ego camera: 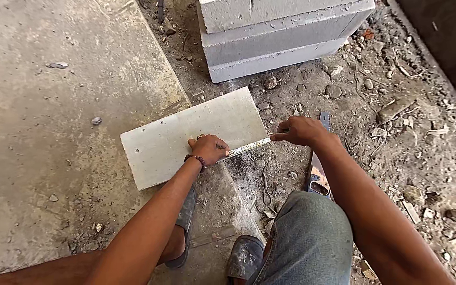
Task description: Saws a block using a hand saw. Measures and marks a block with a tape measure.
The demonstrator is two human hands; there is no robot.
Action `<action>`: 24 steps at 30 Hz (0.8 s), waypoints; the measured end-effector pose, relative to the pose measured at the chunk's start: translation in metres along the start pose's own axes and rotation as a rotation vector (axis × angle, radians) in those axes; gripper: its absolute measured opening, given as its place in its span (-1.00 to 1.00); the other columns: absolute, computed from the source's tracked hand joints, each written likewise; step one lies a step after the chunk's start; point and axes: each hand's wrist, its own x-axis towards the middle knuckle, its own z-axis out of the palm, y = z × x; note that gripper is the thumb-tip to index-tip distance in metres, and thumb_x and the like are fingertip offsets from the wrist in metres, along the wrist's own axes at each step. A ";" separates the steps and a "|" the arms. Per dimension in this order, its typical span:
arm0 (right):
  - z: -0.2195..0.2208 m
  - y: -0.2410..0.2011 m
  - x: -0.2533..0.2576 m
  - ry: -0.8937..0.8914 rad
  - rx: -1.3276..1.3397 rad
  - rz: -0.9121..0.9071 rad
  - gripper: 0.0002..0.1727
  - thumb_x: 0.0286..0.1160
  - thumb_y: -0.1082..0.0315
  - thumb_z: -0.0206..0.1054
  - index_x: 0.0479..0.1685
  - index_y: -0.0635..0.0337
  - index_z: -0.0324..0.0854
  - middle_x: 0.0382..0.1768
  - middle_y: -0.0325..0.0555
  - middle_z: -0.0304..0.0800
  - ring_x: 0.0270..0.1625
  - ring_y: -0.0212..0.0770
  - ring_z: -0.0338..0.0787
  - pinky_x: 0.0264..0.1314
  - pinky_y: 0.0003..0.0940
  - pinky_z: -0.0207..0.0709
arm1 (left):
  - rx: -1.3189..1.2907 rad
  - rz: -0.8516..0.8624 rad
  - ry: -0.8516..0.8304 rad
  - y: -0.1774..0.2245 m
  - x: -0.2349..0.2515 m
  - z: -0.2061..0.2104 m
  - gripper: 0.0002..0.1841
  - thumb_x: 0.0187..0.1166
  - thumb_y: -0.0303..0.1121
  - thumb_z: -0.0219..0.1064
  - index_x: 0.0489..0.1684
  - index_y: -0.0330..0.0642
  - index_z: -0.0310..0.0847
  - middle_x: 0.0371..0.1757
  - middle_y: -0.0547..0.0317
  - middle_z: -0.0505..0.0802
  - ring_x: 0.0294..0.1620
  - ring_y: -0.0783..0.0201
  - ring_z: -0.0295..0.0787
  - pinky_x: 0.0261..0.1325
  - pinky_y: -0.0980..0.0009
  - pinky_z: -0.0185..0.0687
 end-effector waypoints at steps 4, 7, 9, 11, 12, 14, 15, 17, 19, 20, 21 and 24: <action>-0.004 0.000 0.004 -0.010 -0.007 -0.005 -0.46 0.48 -0.41 0.31 -0.13 -0.16 0.84 -0.09 0.01 0.87 0.10 0.18 0.81 0.00 0.45 0.53 | -0.004 -0.008 -0.002 0.001 -0.001 -0.001 -0.88 0.58 -0.10 0.46 -0.12 0.26 0.92 0.02 0.26 0.84 0.25 0.12 0.64 0.38 -0.34 0.10; -0.005 0.001 0.005 -0.018 -0.006 -0.004 -0.45 0.47 -0.41 0.32 -0.14 -0.15 0.84 -0.12 0.01 0.87 0.07 0.19 0.82 0.00 0.45 0.53 | -0.001 -0.004 -0.009 0.003 -0.002 -0.002 -0.88 0.59 -0.10 0.46 -0.11 0.25 0.92 0.01 0.25 0.84 0.25 0.13 0.64 0.37 -0.34 0.10; -0.005 0.001 0.006 -0.028 -0.001 -0.008 -0.45 0.47 -0.41 0.31 -0.14 -0.14 0.83 -0.14 0.01 0.87 0.05 0.20 0.82 -0.02 0.45 0.53 | 0.010 -0.001 -0.011 0.002 -0.002 -0.003 -0.88 0.60 -0.10 0.45 -0.10 0.28 0.92 0.03 0.27 0.85 0.25 0.14 0.64 0.37 -0.33 0.11; -0.005 0.002 0.006 -0.028 0.001 -0.008 -0.44 0.47 -0.42 0.30 -0.16 -0.13 0.83 -0.17 0.01 0.86 0.02 0.19 0.82 -0.04 0.44 0.53 | 0.002 0.001 -0.007 0.001 -0.001 -0.002 -0.88 0.59 -0.10 0.46 -0.10 0.27 0.92 0.01 0.27 0.85 0.23 0.14 0.66 0.37 -0.35 0.10; -0.004 0.002 0.005 -0.027 0.004 -0.004 -0.44 0.47 -0.41 0.31 -0.15 -0.14 0.83 -0.16 0.01 0.87 0.04 0.19 0.82 -0.02 0.46 0.53 | -0.007 0.001 -0.004 0.001 0.000 -0.002 -0.87 0.59 -0.10 0.47 -0.10 0.26 0.92 0.00 0.26 0.86 0.23 0.13 0.67 0.38 -0.37 0.10; -0.003 0.004 0.006 -0.024 0.008 -0.004 -0.45 0.47 -0.41 0.31 -0.14 -0.15 0.84 -0.13 0.01 0.88 0.07 0.20 0.82 0.00 0.48 0.53 | -0.020 -0.002 -0.010 0.003 -0.001 -0.003 -0.86 0.58 -0.09 0.48 -0.08 0.26 0.93 0.00 0.23 0.87 0.24 0.11 0.67 0.42 -0.41 0.09; -0.003 0.005 0.006 -0.024 0.009 -0.002 -0.45 0.46 -0.41 0.31 -0.13 -0.15 0.84 -0.12 0.01 0.88 0.08 0.19 0.82 0.01 0.49 0.52 | -0.020 -0.006 -0.016 0.003 -0.001 -0.003 -0.86 0.58 -0.08 0.48 -0.07 0.27 0.93 0.00 0.24 0.86 0.24 0.12 0.67 0.42 -0.41 0.08; -0.003 0.005 0.008 -0.022 0.002 -0.003 -0.45 0.46 -0.42 0.31 -0.14 -0.17 0.84 -0.12 -0.01 0.88 0.08 0.18 0.82 0.01 0.48 0.52 | -0.013 -0.009 -0.018 0.003 -0.001 -0.004 -0.86 0.58 -0.07 0.48 -0.07 0.29 0.93 0.01 0.26 0.87 0.24 0.14 0.67 0.42 -0.39 0.08; -0.003 0.006 0.009 -0.019 -0.004 -0.002 -0.45 0.46 -0.43 0.31 -0.15 -0.16 0.83 -0.13 0.00 0.88 0.07 0.18 0.82 0.00 0.49 0.52 | -0.007 -0.007 -0.023 0.003 0.000 -0.004 -0.86 0.58 -0.07 0.47 -0.06 0.30 0.93 0.02 0.27 0.87 0.25 0.14 0.66 0.41 -0.38 0.08; -0.003 0.006 0.009 -0.021 -0.008 -0.002 -0.44 0.46 -0.43 0.30 -0.15 -0.16 0.83 -0.14 -0.01 0.88 0.06 0.18 0.82 0.00 0.48 0.53 | -0.007 -0.003 -0.025 0.003 0.000 -0.004 -0.86 0.58 -0.07 0.48 -0.06 0.30 0.93 0.02 0.26 0.87 0.25 0.14 0.66 0.42 -0.39 0.08; -0.003 0.006 0.009 -0.021 -0.009 -0.004 -0.44 0.46 -0.43 0.30 -0.16 -0.15 0.83 -0.14 0.00 0.87 0.06 0.18 0.82 0.00 0.47 0.53 | -0.009 0.001 -0.025 0.003 0.000 -0.004 -0.86 0.59 -0.08 0.48 -0.06 0.29 0.93 0.01 0.25 0.87 0.25 0.14 0.66 0.42 -0.39 0.08; -0.003 0.006 0.009 -0.019 -0.008 -0.008 -0.44 0.46 -0.42 0.31 -0.15 -0.15 0.83 -0.14 0.00 0.87 0.07 0.19 0.82 0.02 0.47 0.53 | 0.010 0.005 -0.014 0.003 -0.002 -0.003 -0.85 0.60 -0.07 0.46 -0.06 0.28 0.92 -0.02 0.25 0.85 0.21 0.14 0.66 0.40 -0.36 0.09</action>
